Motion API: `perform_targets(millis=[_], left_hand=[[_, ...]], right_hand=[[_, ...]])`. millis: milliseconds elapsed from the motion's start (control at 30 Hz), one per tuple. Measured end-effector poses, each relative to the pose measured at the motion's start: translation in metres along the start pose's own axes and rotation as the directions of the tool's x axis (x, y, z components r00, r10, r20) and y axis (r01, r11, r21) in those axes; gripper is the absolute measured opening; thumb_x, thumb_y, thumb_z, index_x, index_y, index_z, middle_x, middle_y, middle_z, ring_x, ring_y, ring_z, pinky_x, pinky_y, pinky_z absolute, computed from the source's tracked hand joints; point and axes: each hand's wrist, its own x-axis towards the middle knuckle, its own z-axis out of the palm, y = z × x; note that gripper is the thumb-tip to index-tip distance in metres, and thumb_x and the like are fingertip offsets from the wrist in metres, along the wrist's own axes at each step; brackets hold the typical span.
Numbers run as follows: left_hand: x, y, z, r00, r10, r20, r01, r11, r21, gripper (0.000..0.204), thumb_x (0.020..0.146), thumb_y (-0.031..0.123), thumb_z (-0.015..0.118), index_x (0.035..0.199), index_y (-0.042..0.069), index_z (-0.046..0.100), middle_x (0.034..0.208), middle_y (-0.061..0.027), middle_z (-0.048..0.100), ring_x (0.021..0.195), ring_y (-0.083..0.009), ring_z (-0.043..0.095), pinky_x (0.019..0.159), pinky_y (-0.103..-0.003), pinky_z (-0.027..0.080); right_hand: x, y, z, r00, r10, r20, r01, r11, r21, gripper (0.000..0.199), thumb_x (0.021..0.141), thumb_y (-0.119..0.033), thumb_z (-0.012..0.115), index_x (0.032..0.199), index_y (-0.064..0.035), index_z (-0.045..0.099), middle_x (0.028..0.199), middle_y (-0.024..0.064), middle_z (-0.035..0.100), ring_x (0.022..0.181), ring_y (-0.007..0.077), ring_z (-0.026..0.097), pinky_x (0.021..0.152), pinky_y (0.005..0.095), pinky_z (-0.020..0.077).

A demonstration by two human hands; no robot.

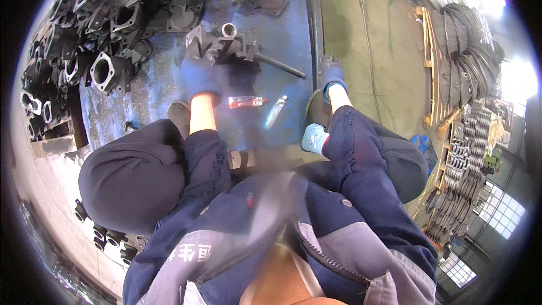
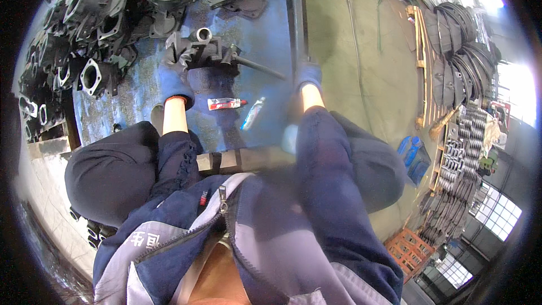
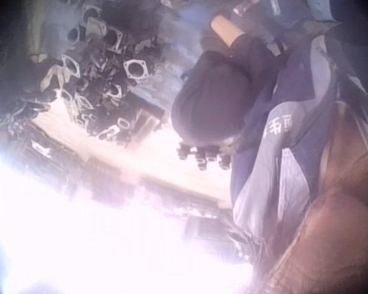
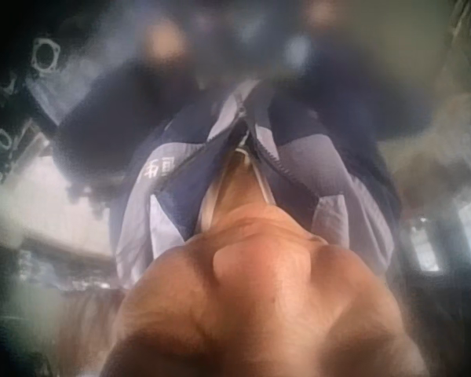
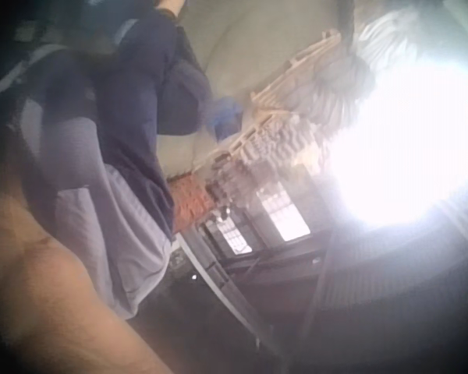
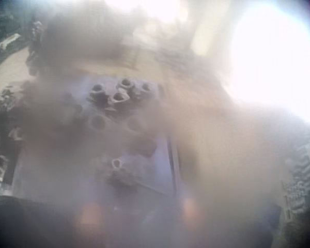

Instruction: The person cleans and inspects metal parts on a blue workbench. They use a hammer to tap the parts and apply a substance from a tube to the parts.

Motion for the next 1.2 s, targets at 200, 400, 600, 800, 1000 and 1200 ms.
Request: perform_targets(millis=[200, 400, 600, 800, 1000, 1200], left_hand=[[0.011, 0.005, -0.001, 0.998, 0.031, 0.049, -0.042, 0.966, 0.255, 0.046, 0.083, 0.016, 0.071, 0.125, 0.000, 0.060, 0.111, -0.0226, 0.068, 0.103, -0.0359, 0.066, 0.089, -0.039, 0.049], [0.011, 0.037, -0.003, 0.998, 0.033, 0.062, -0.067, 0.708, 0.703, 0.049, 0.085, 0.025, 0.069, 0.129, 0.005, 0.058, 0.112, -0.0235, 0.066, 0.106, -0.0413, 0.062, 0.088, -0.045, 0.051], [0.006, 0.051, -0.001, 0.997, 0.062, 0.047, -0.077, 0.701, 0.709, 0.053, 0.086, 0.033, 0.069, 0.133, 0.010, 0.057, 0.114, -0.0226, 0.066, 0.108, -0.0413, 0.062, 0.091, -0.045, 0.049], [0.003, 0.040, -0.006, 0.998, -0.054, 0.022, 0.018, 0.643, 0.766, 0.054, 0.086, 0.036, 0.069, 0.132, 0.010, 0.057, 0.113, -0.0225, 0.066, 0.107, -0.0414, 0.062, 0.091, -0.046, 0.049], [0.004, 0.000, -0.020, 0.999, -0.024, 0.023, 0.000, 0.678, 0.735, 0.048, 0.084, 0.037, 0.071, 0.120, 0.006, 0.062, 0.108, -0.0226, 0.068, 0.102, -0.0424, 0.063, 0.087, -0.047, 0.050], [-0.007, -0.010, -0.039, 0.997, -0.037, 0.061, -0.009, 0.784, 0.620, 0.050, 0.084, 0.037, 0.073, 0.120, 0.005, 0.061, 0.110, -0.0231, 0.067, 0.104, -0.0427, 0.062, 0.087, -0.046, 0.049]], right_hand=[[-0.008, 0.010, 0.014, 0.863, -0.459, -0.211, 0.409, 0.880, -0.242, 0.042, 0.090, -0.042, 0.057, 0.118, -0.0105, 0.062, 0.106, 0.0216, 0.067, 0.097, 0.0385, 0.066, 0.084, 0.0467, 0.0509], [-0.023, -0.042, 0.012, 0.991, -0.080, -0.110, 0.032, 0.921, -0.388, 0.048, 0.090, -0.052, 0.055, 0.124, -0.0187, 0.061, 0.125, 0.0172, 0.064, 0.113, 0.0371, 0.063, 0.097, 0.0463, 0.0490], [0.008, -0.098, -0.012, 0.959, -0.277, -0.055, 0.184, 0.763, -0.619, 0.035, 0.094, -0.041, 0.052, 0.121, -0.0214, 0.064, 0.114, 0.0156, 0.069, 0.105, 0.0344, 0.067, 0.088, 0.0476, 0.0517], [0.030, -0.071, 0.018, 0.824, -0.565, -0.039, 0.455, 0.701, -0.549, 0.028, 0.094, -0.027, 0.050, 0.118, -0.0217, 0.062, 0.114, 0.0178, 0.068, 0.104, 0.0367, 0.067, 0.086, 0.0483, 0.0518], [0.031, -0.080, 0.038, 0.939, -0.236, -0.249, 0.014, 0.752, -0.659, 0.044, 0.091, -0.052, 0.053, 0.122, -0.0231, 0.061, 0.123, 0.0190, 0.065, 0.111, 0.0357, 0.065, 0.090, 0.0503, 0.0500], [0.050, -0.079, 0.000, 0.900, -0.434, 0.045, 0.295, 0.530, -0.795, 0.032, 0.095, -0.038, 0.054, 0.121, -0.0228, 0.065, 0.123, 0.0124, 0.066, 0.120, 0.0340, 0.060, 0.092, 0.0514, 0.0499]])
